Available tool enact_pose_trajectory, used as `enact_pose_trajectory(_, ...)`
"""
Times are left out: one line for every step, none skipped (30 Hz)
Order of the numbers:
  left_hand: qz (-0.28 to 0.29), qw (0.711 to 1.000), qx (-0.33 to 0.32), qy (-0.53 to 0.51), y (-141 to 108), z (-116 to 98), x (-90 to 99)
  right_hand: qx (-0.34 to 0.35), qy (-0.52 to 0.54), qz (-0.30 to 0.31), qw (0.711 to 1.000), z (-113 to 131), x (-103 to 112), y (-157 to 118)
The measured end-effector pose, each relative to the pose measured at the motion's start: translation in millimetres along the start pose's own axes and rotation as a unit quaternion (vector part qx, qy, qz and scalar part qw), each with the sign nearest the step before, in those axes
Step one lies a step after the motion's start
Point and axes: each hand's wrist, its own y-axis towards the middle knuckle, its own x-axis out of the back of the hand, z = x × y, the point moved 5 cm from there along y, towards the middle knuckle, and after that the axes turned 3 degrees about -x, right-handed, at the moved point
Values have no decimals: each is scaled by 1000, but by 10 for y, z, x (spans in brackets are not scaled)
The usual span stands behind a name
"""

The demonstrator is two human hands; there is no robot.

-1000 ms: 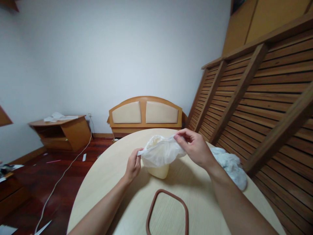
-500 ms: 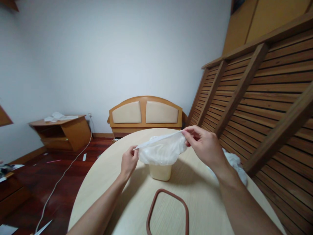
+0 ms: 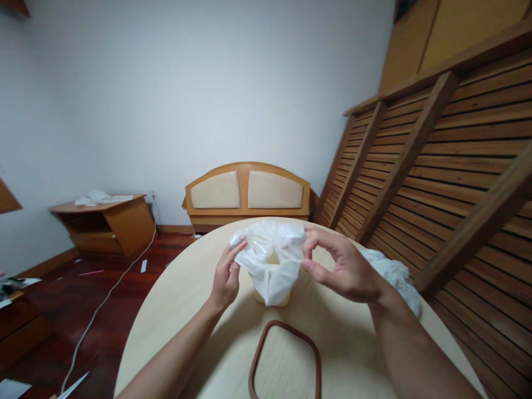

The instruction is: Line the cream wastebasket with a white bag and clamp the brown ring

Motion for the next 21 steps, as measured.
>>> enact_pose_trajectory(10,1000,-26,2,-16,-74,-3,-5,10,44,999,20,-39,-2)
enact_pose_trajectory(22,998,-51,3,-32,-143,-7,-20,20,82,996,23,-77,-5)
enact_pose_trajectory(35,997,-72,3,-45,-206,-12,-43,26,113,992,7,-111,-8)
enact_pose_trajectory(50,995,-88,2,-57,-259,-19,-71,28,132,988,-26,-138,-12)
enact_pose_trajectory(69,993,-100,-2,-65,-304,-32,-100,24,139,985,-78,-156,-17)
enact_pose_trajectory(89,990,-109,-6,-72,-340,-48,-129,18,136,982,-145,-165,-24)
enact_pose_trajectory(106,987,-117,-10,-78,-371,-64,-153,10,126,980,-226,-168,-31)
enact_pose_trajectory(117,985,-126,-9,-81,-398,-80,-175,0,108,979,-321,-162,-40)
enact_pose_trajectory(122,983,-135,-3,-84,-420,-94,-197,-2,91,976,-430,-160,-52)
enact_pose_trajectory(121,982,-147,9,-86,-441,-107,-221,-9,76,972,-550,-159,-68)
enact_pose_trajectory(116,980,-158,24,-88,-459,-120,-248,-14,49,967,-680,-147,-86)
enact_pose_trajectory(109,979,-169,40,-91,-474,-135,-273,-9,25,962,-808,-142,-106)
enact_pose_trajectory(105,977,-179,56,-95,-487,-152,-288,-6,3,958,-924,-138,-121)
enact_pose_trajectory(101,974,-189,70,-100,-497,-171,-281,-10,-11,960,-1014,-139,-124)
enact_pose_trajectory(99,971,-200,80,-106,-508,-189,-273,-12,-21,962,-1091,-141,-124)
enact_pose_trajectory(98,969,-211,87,-111,-516,-205,-273,-12,-21,962,-1159,-150,-122)
enact_pose_trajectory(95,967,-220,91,-115,-523,-215,-267,-18,-26,963,-1207,-147,-114)
enact_pose_trajectory(89,966,-225,92,-117,-525,-219,-258,-26,-37,965,-1233,-133,-100)
enact_pose_trajectory(79,967,-223,90,-115,-523,-215,-246,-36,-52,967,-1238,-110,-81)
enact_pose_trajectory(65,970,-216,88,-111,-515,-204,-232,-45,-72,969,-1225,-80,-59)
enact_pose_trajectory(48,974,-203,89,-104,-502,-187,-220,-51,-92,970,-1199,-50,-39)
